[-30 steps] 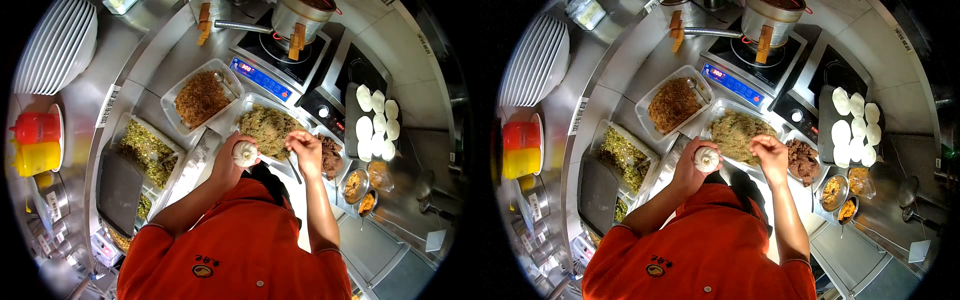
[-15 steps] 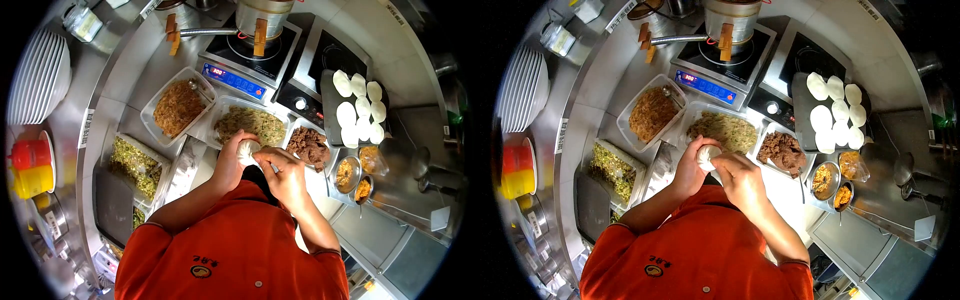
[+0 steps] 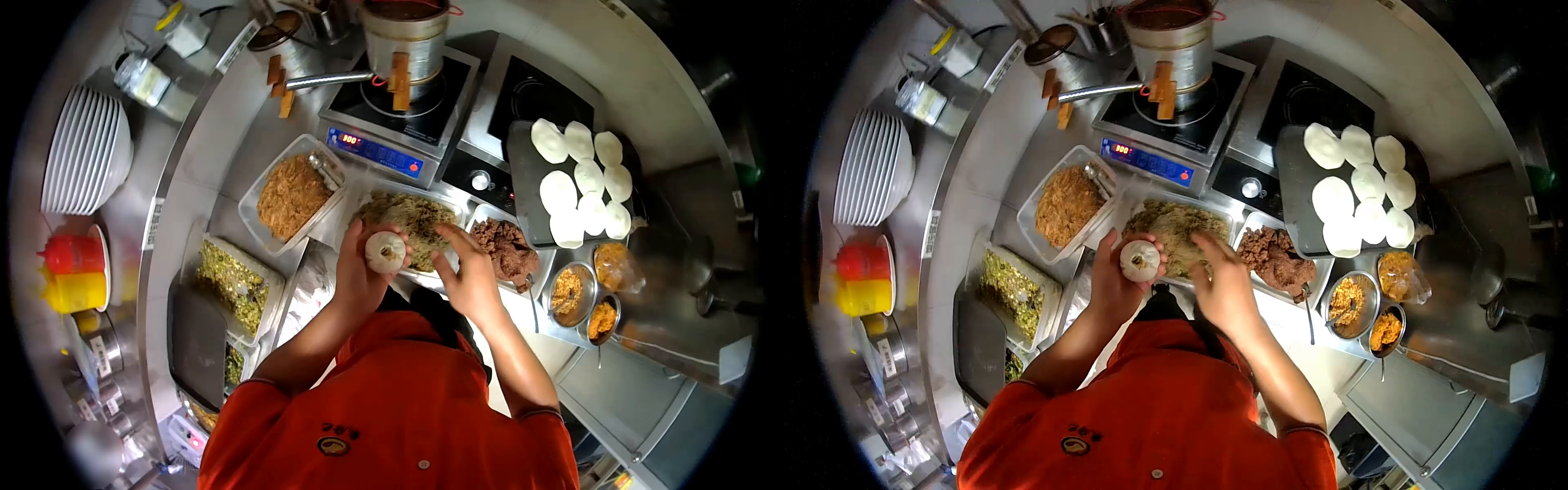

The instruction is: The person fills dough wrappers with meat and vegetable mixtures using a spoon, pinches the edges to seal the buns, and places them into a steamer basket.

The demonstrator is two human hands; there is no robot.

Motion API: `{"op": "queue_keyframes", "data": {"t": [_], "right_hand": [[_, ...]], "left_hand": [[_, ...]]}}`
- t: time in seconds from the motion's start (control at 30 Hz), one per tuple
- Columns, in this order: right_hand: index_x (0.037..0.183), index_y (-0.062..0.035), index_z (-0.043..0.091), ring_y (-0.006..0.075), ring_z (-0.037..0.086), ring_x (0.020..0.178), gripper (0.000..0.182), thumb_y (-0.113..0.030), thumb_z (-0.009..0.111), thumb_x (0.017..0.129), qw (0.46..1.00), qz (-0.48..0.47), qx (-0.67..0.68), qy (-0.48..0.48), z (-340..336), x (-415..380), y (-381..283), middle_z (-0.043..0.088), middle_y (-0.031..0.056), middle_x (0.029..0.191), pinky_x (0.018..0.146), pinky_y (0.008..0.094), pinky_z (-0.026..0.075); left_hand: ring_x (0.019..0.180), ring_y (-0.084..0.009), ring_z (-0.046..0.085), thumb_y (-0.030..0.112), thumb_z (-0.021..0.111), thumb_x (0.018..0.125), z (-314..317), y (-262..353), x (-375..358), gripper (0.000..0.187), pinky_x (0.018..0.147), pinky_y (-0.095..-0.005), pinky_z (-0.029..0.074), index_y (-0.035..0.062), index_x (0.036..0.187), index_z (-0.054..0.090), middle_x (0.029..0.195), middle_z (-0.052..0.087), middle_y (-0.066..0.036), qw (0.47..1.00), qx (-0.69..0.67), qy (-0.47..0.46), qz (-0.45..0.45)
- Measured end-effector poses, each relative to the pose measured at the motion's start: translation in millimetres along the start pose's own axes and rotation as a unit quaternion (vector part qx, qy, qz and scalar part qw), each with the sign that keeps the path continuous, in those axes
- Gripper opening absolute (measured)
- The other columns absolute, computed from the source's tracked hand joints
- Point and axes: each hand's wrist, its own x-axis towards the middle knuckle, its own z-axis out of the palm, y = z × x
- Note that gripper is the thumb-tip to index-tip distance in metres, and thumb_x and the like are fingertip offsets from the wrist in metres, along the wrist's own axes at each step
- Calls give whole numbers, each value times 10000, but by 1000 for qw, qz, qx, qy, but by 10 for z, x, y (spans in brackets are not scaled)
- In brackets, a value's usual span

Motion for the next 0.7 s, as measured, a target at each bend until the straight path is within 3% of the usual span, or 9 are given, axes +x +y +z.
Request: {"op": "queue_keyframes", "data": {"t": [0.13, 0.17, 0.23, 0.3, 0.37, 0.47, 0.57, 0.63, 0.7], "right_hand": [[1348, 7, 629, 436, 598, 1295, 571, -162, 828, 840, 991, -105, 51, 60, -321, -249, -519, 617, 245, 1385, 1094, 486, 512], [1337, 1, 636, 433, 574, 1319, 551, -186, 819, 852, 994, -88, 0, 64, -349, -384, -575, 609, 238, 1391, 1097, 478, 513], [1288, 40, 638, 437, 579, 1290, 578, -103, 856, 772, 993, -36, -17, 112, -268, -627, -620, 616, 243, 1369, 1059, 467, 511], [1250, 49, 643, 431, 584, 1275, 528, -95, 814, 772, 987, -11, -56, 153, -203, -948, -635, 623, 244, 1344, 1043, 464, 521], [1233, 48, 642, 414, 609, 1224, 482, -87, 765, 787, 966, 49, -116, 225, 22, -1319, -520, 625, 240, 1308, 1016, 455, 530], [1245, 42, 625, 391, 627, 1158, 454, -86, 731, 822, 926, 145, -170, 305, 0, -1944, -662, 621, 225, 1230, 960, 443, 539], [1266, 41, 606, 392, 648, 1090, 456, -93, 731, 848, 894, 197, -107, 387, -261, -2701, -760, 629, 218, 1179, 913, 434, 549], [1275, 42, 598, 412, 657, 1073, 468, -122, 751, 864, 854, 194, -10, 483, -260, -3356, -1102, 644, 226, 1188, 911, 433, 555], [1296, -7, 610, 374, 687, 1064, 489, -186, 796, 880, 778, 281, -90, 555, -334, -4167, -1375, 669, 197, 1240, 904, 423, 570]], "left_hand": [[1106, -266, 676, 602, 320, 1080, 240, -168, -82, 674, 978, -443, 540, 29, 1243, 635, 1178, 702, -132, 995, -24, -41, -85], [1126, -256, 675, 624, 316, 1077, 293, -239, -106, 683, 978, -442, 542, 45, 1246, 637, 1192, 704, -123, 990, -47, -51, -123], [1291, -267, 589, 658, 273, 1069, 327, -402, -98, 773, 1142, -462, 427, 21, 1383, 580, 1369, 634, -129, 980, 21, -100, -170], [1436, -277, 483, 686, 245, 1059, 483, -603, -107, 879, 1240, -432, 312, -41, 1497, 473, 1532, 522, -184, 941, 90, -225, -235], [1448, -337, 456, 677, 221, 1066, 595, -780, -181, 878, 1250, -499, 294, -45, 1505, 462, 1517, 523, -189, 906, 113, -215, -346], [1436, -401, 435, 661, 229, 1073, 645, -1286, -377, 860, 1264, -532, 234, -31, 1561, 375, 1539, 473, -191, 828, 135, -360, -408], [1355, -383, 497, 695, 304, 1046, 1039, -1715, -784, 861, 1181, -514, 352, 1, 1547, 395, 1552, 434, -192, 802, 197, -275, -492], [1280, -361, 535, 691, 341, 1037, 956, -1849, -1004, 832, 1112, -505, 410, 2, 1490, 447, 1509, 472, -190, 750, 259, -327, -514], [1206, -338, 573, 688, 378, 1027, 885, -2072, -1090, 805, 1044, -495, 467, 3, 1433, 498, 1466, 511, -189, 709, 316, -364, -515]]}}
